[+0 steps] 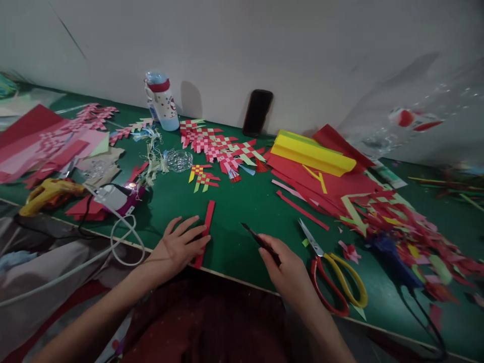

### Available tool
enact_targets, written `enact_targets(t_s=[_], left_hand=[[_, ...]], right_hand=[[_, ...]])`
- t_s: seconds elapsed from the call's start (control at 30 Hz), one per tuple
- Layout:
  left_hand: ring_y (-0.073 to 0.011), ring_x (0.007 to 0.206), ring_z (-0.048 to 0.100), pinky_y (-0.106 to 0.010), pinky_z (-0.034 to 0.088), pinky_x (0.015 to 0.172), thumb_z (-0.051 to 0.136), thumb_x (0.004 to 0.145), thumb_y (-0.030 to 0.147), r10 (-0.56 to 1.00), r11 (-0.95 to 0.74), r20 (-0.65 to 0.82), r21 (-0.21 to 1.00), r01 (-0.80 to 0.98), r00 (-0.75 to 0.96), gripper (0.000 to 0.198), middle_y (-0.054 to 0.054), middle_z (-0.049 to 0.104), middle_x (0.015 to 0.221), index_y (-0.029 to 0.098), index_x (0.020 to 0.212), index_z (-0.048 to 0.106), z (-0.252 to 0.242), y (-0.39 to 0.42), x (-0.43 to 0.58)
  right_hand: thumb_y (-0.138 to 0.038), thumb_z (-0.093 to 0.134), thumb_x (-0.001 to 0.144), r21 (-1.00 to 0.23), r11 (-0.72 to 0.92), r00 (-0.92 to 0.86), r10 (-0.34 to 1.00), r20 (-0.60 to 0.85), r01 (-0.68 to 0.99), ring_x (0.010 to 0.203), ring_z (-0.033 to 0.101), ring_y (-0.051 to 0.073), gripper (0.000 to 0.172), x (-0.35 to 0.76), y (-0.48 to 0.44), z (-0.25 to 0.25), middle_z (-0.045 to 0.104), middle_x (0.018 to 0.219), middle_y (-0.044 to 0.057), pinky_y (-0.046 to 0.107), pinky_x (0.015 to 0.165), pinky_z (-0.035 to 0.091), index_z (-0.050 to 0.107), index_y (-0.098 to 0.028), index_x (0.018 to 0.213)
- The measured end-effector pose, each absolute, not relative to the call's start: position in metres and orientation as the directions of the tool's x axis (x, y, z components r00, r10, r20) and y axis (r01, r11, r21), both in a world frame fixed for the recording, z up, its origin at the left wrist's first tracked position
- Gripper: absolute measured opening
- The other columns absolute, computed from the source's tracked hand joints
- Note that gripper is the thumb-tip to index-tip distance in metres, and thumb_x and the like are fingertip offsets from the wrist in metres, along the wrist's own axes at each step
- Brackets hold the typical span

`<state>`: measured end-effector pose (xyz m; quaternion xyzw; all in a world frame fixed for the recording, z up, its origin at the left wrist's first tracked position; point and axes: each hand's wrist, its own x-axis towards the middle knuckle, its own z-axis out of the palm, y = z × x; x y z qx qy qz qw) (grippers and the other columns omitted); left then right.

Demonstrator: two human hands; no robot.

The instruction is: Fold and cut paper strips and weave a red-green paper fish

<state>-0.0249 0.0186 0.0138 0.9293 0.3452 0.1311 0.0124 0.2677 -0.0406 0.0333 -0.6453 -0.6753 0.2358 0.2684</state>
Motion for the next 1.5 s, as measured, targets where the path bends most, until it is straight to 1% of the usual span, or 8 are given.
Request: enact_targets(t_s=[0.17, 0.3, 0.4, 0.5, 0.73, 0.9, 1.17, 1.5], left_hand=[[-0.0261, 0.109, 0.057, -0.049, 0.031, 0.104, 0.057, 0.091, 0.04, 0.78, -0.608, 0.318, 0.178, 0.774, 0.539, 0.033, -0.009, 0.067, 0.11, 0.025, 0.119, 0.063, 0.014, 0.017, 0.009], [-0.0237, 0.127, 0.048, -0.044, 0.032, 0.109, 0.048, 0.095, 0.023, 0.727, -0.681, 0.31, 0.215, 0.7, 0.612, 0.029, -0.009, 0.06, 0.127, 0.024, 0.119, 0.063, 0.019, 0.015, -0.001], [-0.0251, 0.14, 0.033, -0.048, 0.02, 0.117, 0.05, 0.095, 0.034, 0.602, -0.798, 0.211, 0.192, 0.571, 0.77, 0.035, -0.006, 0.05, 0.142, 0.027, 0.129, 0.057, 0.021, 0.011, -0.013], [-0.0247, 0.141, 0.032, -0.049, 0.012, 0.119, 0.048, 0.093, 0.051, 0.564, -0.824, 0.151, 0.171, 0.54, 0.812, 0.052, -0.007, 0.049, 0.144, 0.025, 0.138, 0.047, 0.02, 0.006, -0.011], [-0.0301, 0.137, 0.036, -0.053, 0.015, 0.117, 0.049, 0.091, 0.055, 0.656, -0.754, 0.149, 0.174, 0.633, 0.74, 0.061, -0.015, 0.048, 0.142, 0.019, 0.14, 0.045, 0.014, 0.001, 0.012], [-0.0291, 0.139, 0.034, -0.052, 0.017, 0.116, 0.049, 0.092, 0.05, 0.657, -0.752, 0.123, 0.179, 0.634, 0.744, 0.056, -0.012, 0.043, 0.146, 0.024, 0.142, 0.042, 0.016, 0.001, 0.011], [-0.0276, 0.139, 0.033, -0.049, 0.012, 0.118, 0.044, 0.094, 0.054, 0.659, -0.75, 0.119, 0.183, 0.636, 0.743, 0.063, -0.008, 0.041, 0.149, 0.02, 0.146, 0.037, 0.016, 0.001, 0.011], [-0.0275, 0.138, 0.035, -0.048, 0.014, 0.118, 0.045, 0.092, 0.056, 0.653, -0.757, 0.151, 0.167, 0.632, 0.742, 0.065, -0.008, 0.043, 0.148, 0.02, 0.146, 0.037, 0.014, 0.002, 0.011]], right_hand=[[-0.032, 0.042, 0.094, -0.643, 0.055, -0.04, 0.998, 0.038, 0.764, 0.102, 0.067, 0.021, 0.03, 0.263, -0.053, 0.037, 0.07, 0.113, 0.008, 0.034, 0.086, 0.055, 0.061, -0.022, 0.115], [-0.031, 0.039, 0.094, -0.595, 0.053, -0.062, 0.998, 0.005, 0.802, 0.1, 0.068, 0.021, 0.032, 0.267, -0.063, 0.037, 0.071, 0.111, 0.008, 0.034, 0.081, 0.056, 0.061, -0.023, 0.117], [-0.027, 0.036, 0.094, -0.575, 0.088, -0.098, 0.995, 0.013, 0.813, 0.09, 0.07, 0.021, 0.034, 0.27, -0.07, 0.034, 0.073, 0.099, 0.008, 0.033, 0.075, 0.057, 0.062, -0.022, 0.116], [-0.023, 0.033, 0.094, -0.566, 0.103, -0.108, 0.994, 0.024, 0.818, 0.083, 0.069, 0.02, 0.035, 0.271, -0.075, 0.031, 0.072, 0.092, 0.008, 0.033, 0.073, 0.056, 0.062, -0.02, 0.113], [-0.034, 0.039, 0.096, -0.576, -0.009, -0.056, 0.994, -0.095, 0.817, 0.093, 0.07, 0.021, 0.033, 0.269, -0.079, 0.035, 0.072, 0.107, 0.007, 0.031, 0.075, 0.056, 0.058, -0.022, 0.121], [-0.03, 0.042, 0.095, -0.54, 0.104, -0.134, 0.991, -0.016, 0.836, 0.095, 0.068, 0.02, 0.027, 0.268, -0.077, 0.035, 0.07, 0.107, 0.008, 0.03, 0.077, 0.055, 0.059, -0.021, 0.114], [-0.023, 0.044, 0.096, -0.275, 0.306, -0.263, 0.948, 0.181, 0.912, 0.082, 0.063, 0.019, 0.027, 0.272, -0.076, 0.032, 0.066, 0.09, 0.008, 0.031, 0.074, 0.051, 0.066, -0.019, 0.111], [-0.021, 0.046, 0.095, -0.32, 0.291, -0.251, 0.954, 0.161, 0.902, 0.083, 0.062, 0.017, 0.026, 0.269, -0.073, 0.028, 0.064, 0.091, 0.007, 0.028, 0.074, 0.051, 0.066, -0.021, 0.112]])
